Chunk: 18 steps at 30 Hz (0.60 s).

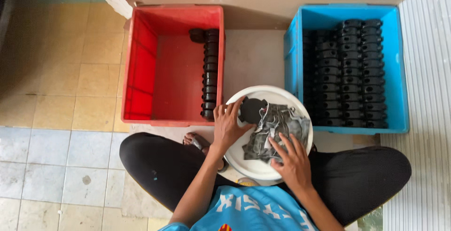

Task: The person cleans black plastic components with a cloth while taking them from a blue crate and placing them into a red crate.

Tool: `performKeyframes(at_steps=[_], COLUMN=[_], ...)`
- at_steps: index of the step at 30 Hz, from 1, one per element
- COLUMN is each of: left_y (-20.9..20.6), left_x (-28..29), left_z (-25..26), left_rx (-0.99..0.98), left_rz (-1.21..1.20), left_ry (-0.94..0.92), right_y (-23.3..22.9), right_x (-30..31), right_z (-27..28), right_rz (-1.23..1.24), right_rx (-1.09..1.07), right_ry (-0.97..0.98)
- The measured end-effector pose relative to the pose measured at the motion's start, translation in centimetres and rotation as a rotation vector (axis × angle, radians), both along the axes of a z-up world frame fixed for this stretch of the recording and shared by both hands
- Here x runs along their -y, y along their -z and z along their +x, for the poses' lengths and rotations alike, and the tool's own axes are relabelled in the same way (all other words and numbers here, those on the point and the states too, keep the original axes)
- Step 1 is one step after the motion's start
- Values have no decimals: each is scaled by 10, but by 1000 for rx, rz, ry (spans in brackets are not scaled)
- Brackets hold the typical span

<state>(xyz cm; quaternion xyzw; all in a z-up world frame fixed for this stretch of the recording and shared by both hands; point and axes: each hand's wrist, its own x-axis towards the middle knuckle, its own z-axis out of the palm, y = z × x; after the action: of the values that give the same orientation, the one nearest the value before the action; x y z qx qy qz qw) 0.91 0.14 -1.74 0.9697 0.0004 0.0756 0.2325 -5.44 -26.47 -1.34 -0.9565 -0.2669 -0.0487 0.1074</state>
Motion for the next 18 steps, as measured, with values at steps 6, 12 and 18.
performKeyframes(at_steps=[6,12,18], left_y=[4,0,-16], left_x=[0,-2,0], left_z=[-5,-21,-18], left_rx=[55,91,-116], left_rz=[12,36,-70], left_ry=[7,73,42], right_y=[-22,-59,-19], right_x=[52,50,-46], right_z=[24,26,42], right_rz=[-129,-79,87], right_rx=[-2,-373,16], right_ry=[-238,-141,26])
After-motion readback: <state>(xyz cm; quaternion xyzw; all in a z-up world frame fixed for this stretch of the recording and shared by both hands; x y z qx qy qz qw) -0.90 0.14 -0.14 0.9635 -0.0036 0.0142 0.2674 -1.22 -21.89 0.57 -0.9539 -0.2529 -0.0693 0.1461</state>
